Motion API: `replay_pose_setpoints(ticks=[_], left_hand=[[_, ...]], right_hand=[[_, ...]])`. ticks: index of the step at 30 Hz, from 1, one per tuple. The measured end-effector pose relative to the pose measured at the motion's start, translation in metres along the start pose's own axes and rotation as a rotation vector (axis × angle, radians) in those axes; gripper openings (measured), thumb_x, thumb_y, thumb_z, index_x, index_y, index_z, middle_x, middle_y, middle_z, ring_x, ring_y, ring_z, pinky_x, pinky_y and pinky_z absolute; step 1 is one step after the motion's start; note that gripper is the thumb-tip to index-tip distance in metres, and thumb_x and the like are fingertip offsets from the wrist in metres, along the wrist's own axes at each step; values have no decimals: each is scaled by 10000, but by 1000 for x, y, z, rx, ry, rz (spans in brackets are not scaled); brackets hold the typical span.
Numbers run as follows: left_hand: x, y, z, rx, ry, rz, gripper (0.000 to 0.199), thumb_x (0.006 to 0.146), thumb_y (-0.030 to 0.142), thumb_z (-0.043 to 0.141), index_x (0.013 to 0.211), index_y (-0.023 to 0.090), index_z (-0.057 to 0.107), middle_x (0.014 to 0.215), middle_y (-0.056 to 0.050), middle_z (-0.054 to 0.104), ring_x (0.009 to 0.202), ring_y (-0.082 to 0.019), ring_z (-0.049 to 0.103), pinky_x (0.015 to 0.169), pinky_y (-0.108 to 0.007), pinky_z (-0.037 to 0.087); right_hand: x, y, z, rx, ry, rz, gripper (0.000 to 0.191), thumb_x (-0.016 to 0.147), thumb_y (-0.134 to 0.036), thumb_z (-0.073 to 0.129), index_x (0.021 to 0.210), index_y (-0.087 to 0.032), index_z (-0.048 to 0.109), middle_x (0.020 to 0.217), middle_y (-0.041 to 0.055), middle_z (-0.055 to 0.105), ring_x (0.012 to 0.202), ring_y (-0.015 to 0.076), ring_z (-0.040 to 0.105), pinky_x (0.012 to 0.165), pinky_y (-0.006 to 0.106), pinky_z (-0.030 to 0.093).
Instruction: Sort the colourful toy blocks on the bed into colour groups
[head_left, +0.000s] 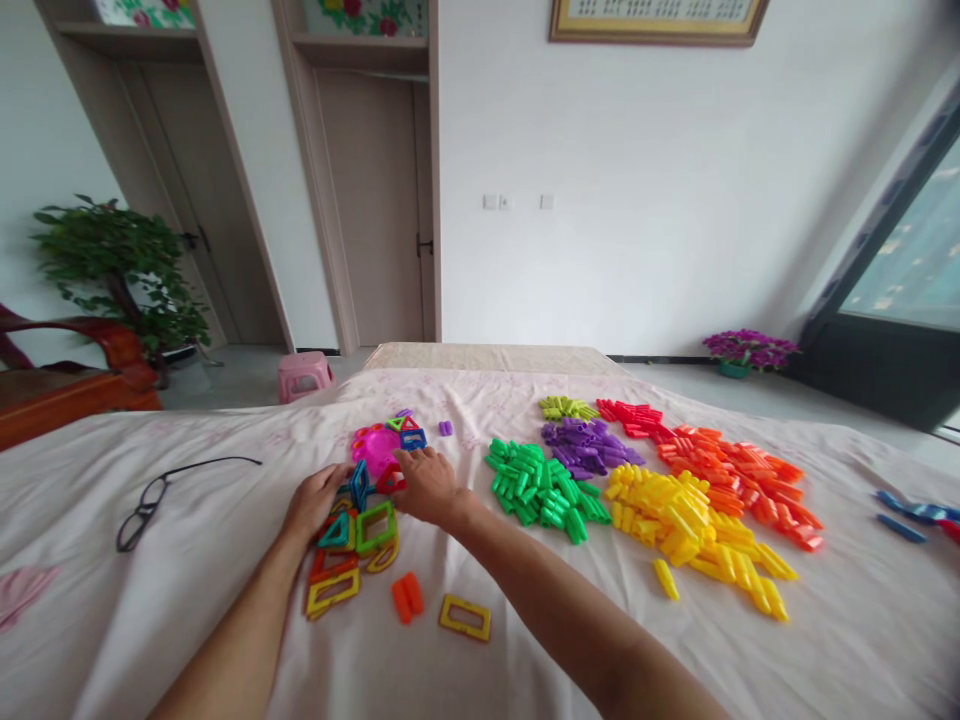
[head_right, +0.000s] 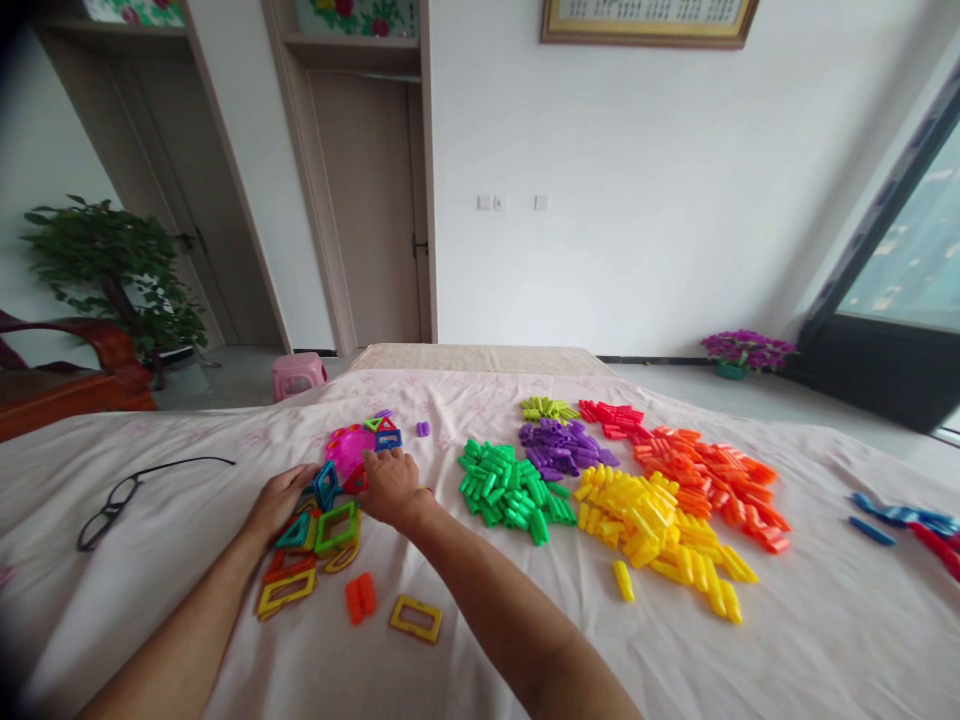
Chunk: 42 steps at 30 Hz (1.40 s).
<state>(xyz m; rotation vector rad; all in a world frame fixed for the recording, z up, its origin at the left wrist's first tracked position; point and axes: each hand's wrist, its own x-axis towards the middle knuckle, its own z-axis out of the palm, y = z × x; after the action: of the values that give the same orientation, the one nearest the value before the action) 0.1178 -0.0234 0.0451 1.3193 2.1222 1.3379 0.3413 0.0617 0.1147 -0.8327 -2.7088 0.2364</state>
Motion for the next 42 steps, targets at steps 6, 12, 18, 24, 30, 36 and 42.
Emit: replay_pose_setpoints(ticks=[6, 12, 18, 24, 30, 36, 42], left_hand=[[4, -5, -1, -3, -41, -6, 609, 837, 687, 466, 1021, 180, 748, 943, -39, 773, 937, -271, 680, 845, -307, 477], [5, -3, -1, -36, -27, -19, 596, 829, 683, 483, 1009, 184, 754, 992, -41, 773, 1000, -284, 674, 908, -317, 466], [11, -6, 0, -108, -38, -9, 642, 832, 698, 474, 1062, 159, 736, 1052, -72, 765, 1072, -289, 665, 979, -337, 460], [14, -10, 0, -131, -39, -13, 655, 807, 716, 504, 1047, 151, 733, 1018, -80, 769, 1061, -299, 674, 974, -358, 479], [13, -7, 0, -132, -29, -28, 610, 813, 684, 522, 1040, 163, 745, 1037, -66, 774, 1026, -283, 692, 946, -344, 503], [17, -14, 0, -130, -47, -30, 621, 815, 694, 516, 1062, 167, 735, 1049, -73, 769, 1063, -288, 683, 976, -345, 490], [19, -18, 0, -108, -43, -23, 629, 808, 720, 510, 1035, 180, 739, 1032, -67, 772, 1051, -292, 687, 945, -333, 509]], right_hand=[[19, 24, 5, 221, -114, 55, 368, 799, -436, 705, 1086, -212, 648, 983, 50, 727, 856, 204, 672, 737, 278, 504], [19, 62, -5, 484, -173, -142, 593, 728, -248, 770, 1293, -205, 594, 1186, 63, 688, 1000, 205, 662, 854, 283, 516], [12, 59, -6, 151, -267, -292, 781, 617, -316, 843, 1338, -187, 570, 1281, 130, 638, 1154, 303, 599, 971, 375, 480], [8, 39, -14, -44, -292, -290, 517, 673, -415, 787, 1123, -192, 664, 1065, 103, 719, 962, 277, 660, 797, 322, 499], [20, 82, -58, 65, -106, -155, 524, 673, -414, 769, 1147, -227, 650, 1032, 46, 718, 867, 211, 655, 700, 260, 452], [37, 200, -92, -30, -21, 257, 504, 667, -332, 771, 1133, -181, 655, 1023, 66, 721, 877, 216, 653, 711, 260, 449], [28, 251, -74, -52, -37, 342, 518, 635, -278, 798, 1126, -174, 670, 1015, 81, 732, 880, 218, 665, 709, 249, 461]])
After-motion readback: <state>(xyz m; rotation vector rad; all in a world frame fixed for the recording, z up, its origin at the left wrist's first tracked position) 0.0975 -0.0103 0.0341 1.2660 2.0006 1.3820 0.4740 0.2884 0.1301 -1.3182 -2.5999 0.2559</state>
